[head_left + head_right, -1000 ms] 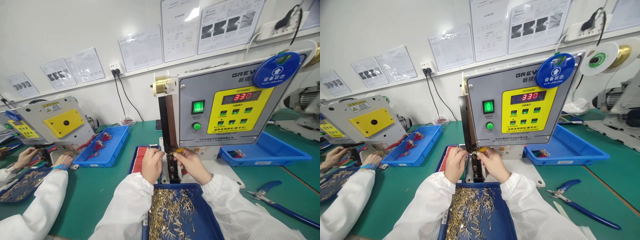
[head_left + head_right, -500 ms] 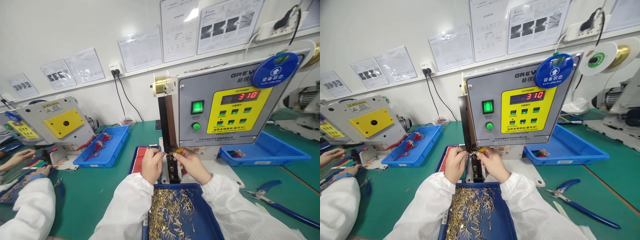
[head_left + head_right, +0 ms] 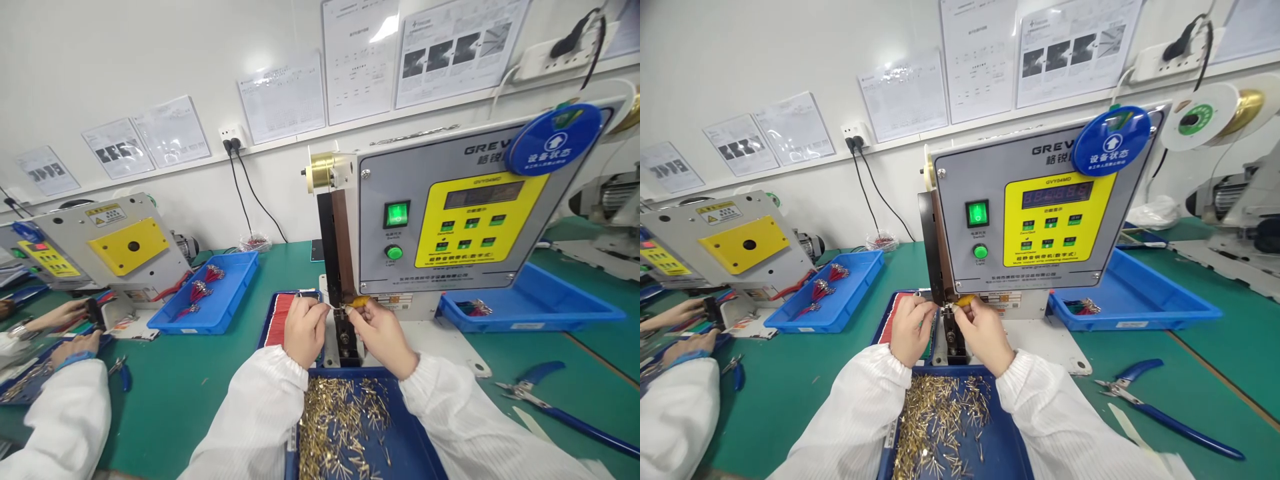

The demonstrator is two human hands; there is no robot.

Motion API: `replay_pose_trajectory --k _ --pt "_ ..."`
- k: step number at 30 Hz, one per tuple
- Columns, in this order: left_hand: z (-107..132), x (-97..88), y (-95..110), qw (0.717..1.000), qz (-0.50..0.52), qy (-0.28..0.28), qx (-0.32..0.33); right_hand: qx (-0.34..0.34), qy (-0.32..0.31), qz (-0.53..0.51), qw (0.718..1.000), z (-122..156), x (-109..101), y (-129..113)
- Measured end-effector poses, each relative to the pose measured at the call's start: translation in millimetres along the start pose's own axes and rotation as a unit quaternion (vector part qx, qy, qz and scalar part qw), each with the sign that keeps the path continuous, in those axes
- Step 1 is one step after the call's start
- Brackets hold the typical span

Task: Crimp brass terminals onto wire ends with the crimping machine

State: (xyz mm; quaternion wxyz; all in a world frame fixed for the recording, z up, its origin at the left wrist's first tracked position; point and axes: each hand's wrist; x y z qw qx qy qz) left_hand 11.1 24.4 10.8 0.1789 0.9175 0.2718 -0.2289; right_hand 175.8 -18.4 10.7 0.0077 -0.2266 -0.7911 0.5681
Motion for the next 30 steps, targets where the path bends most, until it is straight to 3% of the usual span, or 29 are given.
replay_pose_trajectory --k 30 --pt "1.7 1.2 -1.1 1.0 0.007 -0.021 -0.008 -0.091 0.055 0.162 0.981 1.0 -2.4 -7.3"
Point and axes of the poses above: each hand's wrist, its own z-axis away from the middle knuckle, its own x-axis out of the palm, y = z × x, and after that the axes turned 3 degrees about y, right-handed
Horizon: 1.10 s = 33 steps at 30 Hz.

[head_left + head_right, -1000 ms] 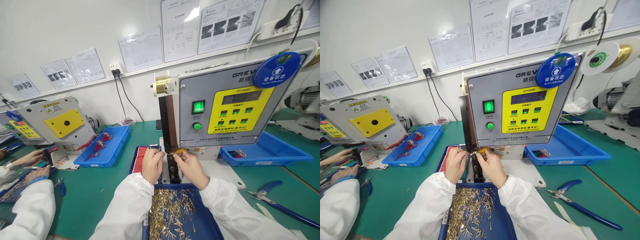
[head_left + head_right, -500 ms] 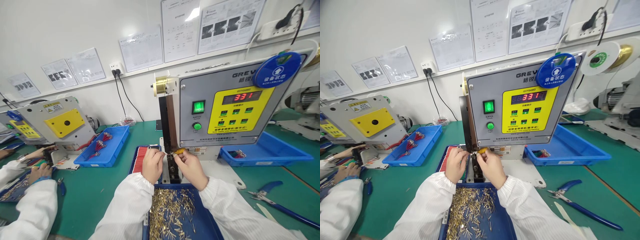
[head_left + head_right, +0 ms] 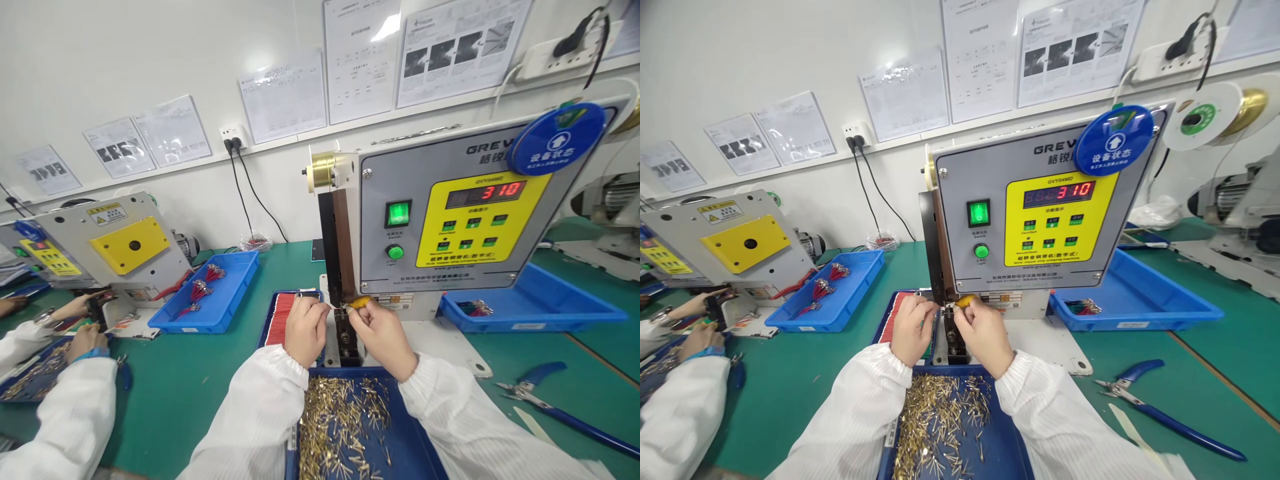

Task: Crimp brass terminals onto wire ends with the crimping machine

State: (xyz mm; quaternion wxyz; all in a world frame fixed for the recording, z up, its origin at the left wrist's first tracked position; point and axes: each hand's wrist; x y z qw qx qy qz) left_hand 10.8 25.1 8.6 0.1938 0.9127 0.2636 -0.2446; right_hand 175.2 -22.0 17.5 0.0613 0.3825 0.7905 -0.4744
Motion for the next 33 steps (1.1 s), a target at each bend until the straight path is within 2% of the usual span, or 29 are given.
replay_pose_trajectory --k 8,16,21,26,29,33 --pt "0.4 0.5 -1.0 1.0 0.003 -0.002 -0.004 -0.02 0.015 0.013 1.0 -0.7 1.1 2.5" --pt "-1.1 -1.7 0.8 1.0 0.009 -0.002 -0.003 -0.001 0.005 0.008 1.0 -1.1 -3.5 -2.3" --pt "-1.2 -1.8 -0.2 0.999 0.033 -0.003 -0.033 0.02 -0.051 0.047 0.997 -11.9 -29.1 5.4" --pt "4.6 7.3 -7.0 0.994 0.07 -0.002 -0.084 0.056 -0.122 0.09 0.987 -15.1 -61.9 36.0" --pt "7.4 11.6 -10.1 0.99 0.088 -0.006 -0.112 0.062 -0.158 0.117 0.978 -12.5 -70.1 50.6" --pt "7.9 12.5 -11.3 0.987 0.098 -0.014 -0.126 0.037 -0.199 0.176 0.963 -11.3 -71.3 55.2"
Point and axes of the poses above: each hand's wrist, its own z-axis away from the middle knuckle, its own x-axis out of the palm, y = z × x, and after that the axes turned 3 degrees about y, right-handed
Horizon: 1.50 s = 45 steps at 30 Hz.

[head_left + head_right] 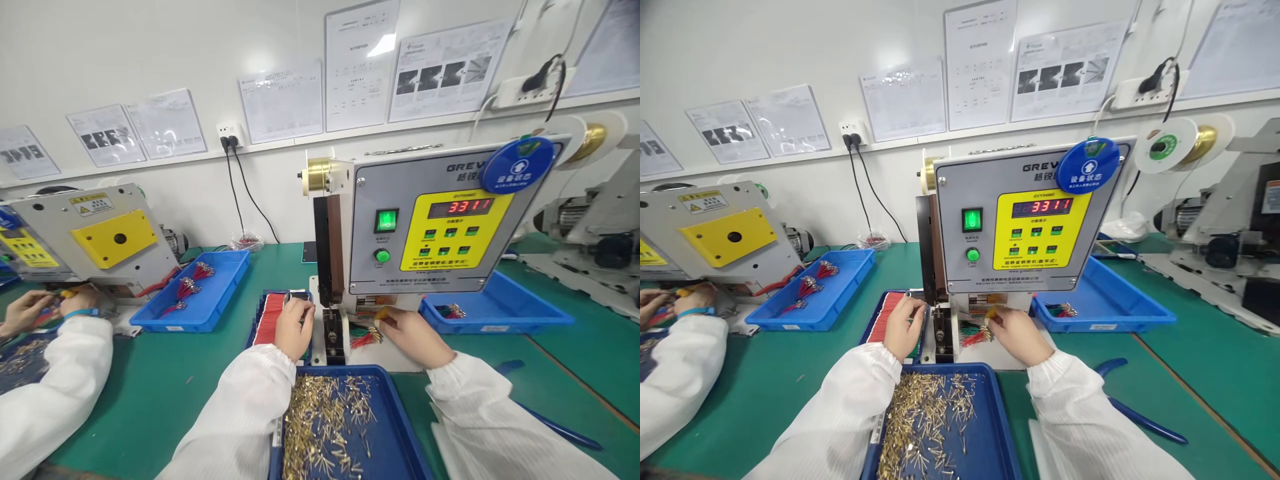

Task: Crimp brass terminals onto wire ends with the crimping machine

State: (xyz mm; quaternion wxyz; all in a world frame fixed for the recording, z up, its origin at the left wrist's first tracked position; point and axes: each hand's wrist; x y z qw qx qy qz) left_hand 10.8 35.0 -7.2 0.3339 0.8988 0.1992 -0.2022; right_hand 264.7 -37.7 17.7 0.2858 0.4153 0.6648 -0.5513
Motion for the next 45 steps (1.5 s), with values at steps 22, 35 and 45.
replay_pose_trajectory --k 22,35,45 --pt "-1.9 -1.7 2.2 0.994 -0.051 0.06 -0.074 0.001 0.055 0.035 0.998 1.0 11.0 -0.8" --pt "0.0 -2.9 3.0 0.997 0.002 0.028 -0.076 0.023 0.011 -0.015 1.0 4.4 12.5 -3.5" --pt "-2.0 0.3 -3.0 0.986 0.002 0.028 -0.166 0.041 0.011 -0.006 0.999 1.9 22.9 -7.4"
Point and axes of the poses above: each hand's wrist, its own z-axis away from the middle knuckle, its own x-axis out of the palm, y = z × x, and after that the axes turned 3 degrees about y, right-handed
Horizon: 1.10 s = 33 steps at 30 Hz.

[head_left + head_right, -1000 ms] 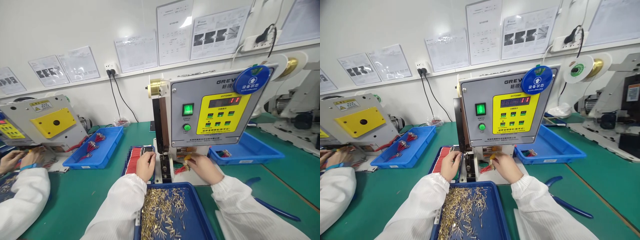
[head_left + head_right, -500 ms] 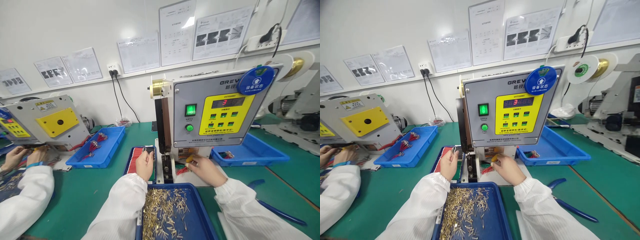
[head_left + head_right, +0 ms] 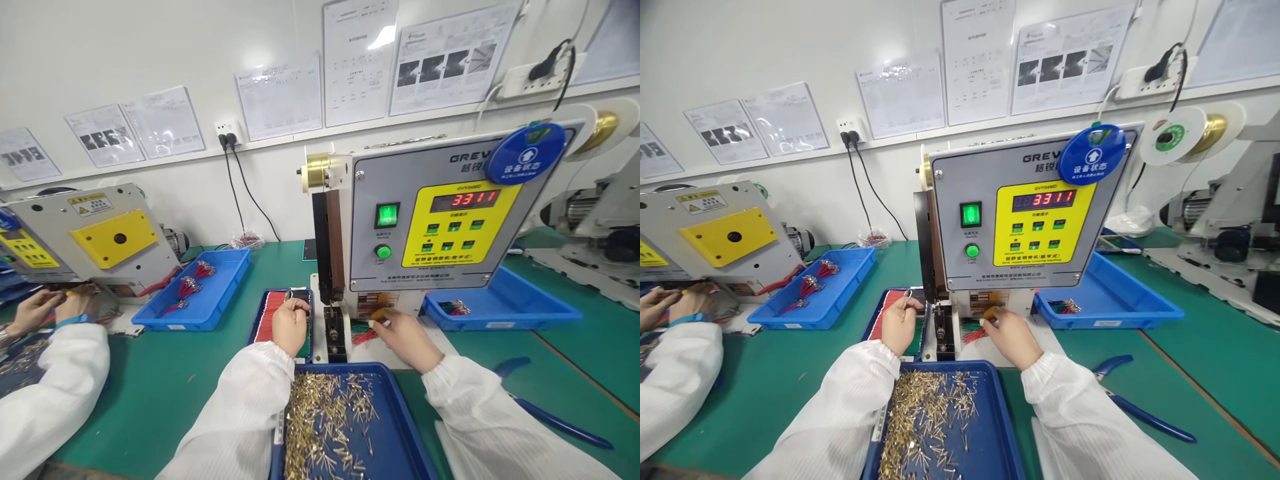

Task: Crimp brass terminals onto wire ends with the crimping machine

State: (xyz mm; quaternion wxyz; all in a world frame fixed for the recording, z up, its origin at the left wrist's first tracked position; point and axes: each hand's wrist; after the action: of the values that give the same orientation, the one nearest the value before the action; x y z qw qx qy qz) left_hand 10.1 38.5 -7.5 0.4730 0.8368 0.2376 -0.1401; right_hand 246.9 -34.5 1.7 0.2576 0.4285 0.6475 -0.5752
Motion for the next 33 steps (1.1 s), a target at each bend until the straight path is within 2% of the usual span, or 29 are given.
replay_pose_trajectory --k 2,5,9,11,14,18,21,24,33 --pt "0.4 0.0 0.3 1.0 0.003 -0.005 -0.002 0.003 -0.004 0.003 1.0 -1.8 0.8 2.7" --pt "1.5 -0.1 1.2 0.999 0.011 -0.036 0.028 -0.009 0.019 0.026 0.999 -1.8 -0.9 3.6" --pt "2.4 0.6 0.9 0.996 0.012 -0.048 0.068 -0.056 0.06 0.063 0.995 6.9 -8.4 -8.8" --pt "2.8 0.8 0.6 0.997 -0.004 -0.037 0.065 -0.112 0.021 0.053 0.992 15.5 -11.9 -20.7" --pt "3.5 0.7 1.2 0.998 -0.028 -0.022 0.043 -0.2 -0.087 0.047 0.975 31.8 -14.1 -39.7" --pt "4.0 0.4 3.2 0.999 -0.013 -0.031 0.023 -0.218 -0.198 0.093 0.951 50.4 -10.7 -54.0" --pt "4.1 1.1 3.8 0.999 0.0 -0.047 0.016 -0.223 -0.211 0.099 0.947 57.3 -4.0 -56.9" --pt "4.3 2.1 3.6 0.998 -0.005 -0.053 0.02 -0.24 -0.22 0.062 0.944 58.9 1.2 -59.2" --pt "4.2 1.8 4.4 0.997 -0.017 -0.056 0.04 -0.231 -0.209 0.006 0.95 55.8 -1.5 -60.7"
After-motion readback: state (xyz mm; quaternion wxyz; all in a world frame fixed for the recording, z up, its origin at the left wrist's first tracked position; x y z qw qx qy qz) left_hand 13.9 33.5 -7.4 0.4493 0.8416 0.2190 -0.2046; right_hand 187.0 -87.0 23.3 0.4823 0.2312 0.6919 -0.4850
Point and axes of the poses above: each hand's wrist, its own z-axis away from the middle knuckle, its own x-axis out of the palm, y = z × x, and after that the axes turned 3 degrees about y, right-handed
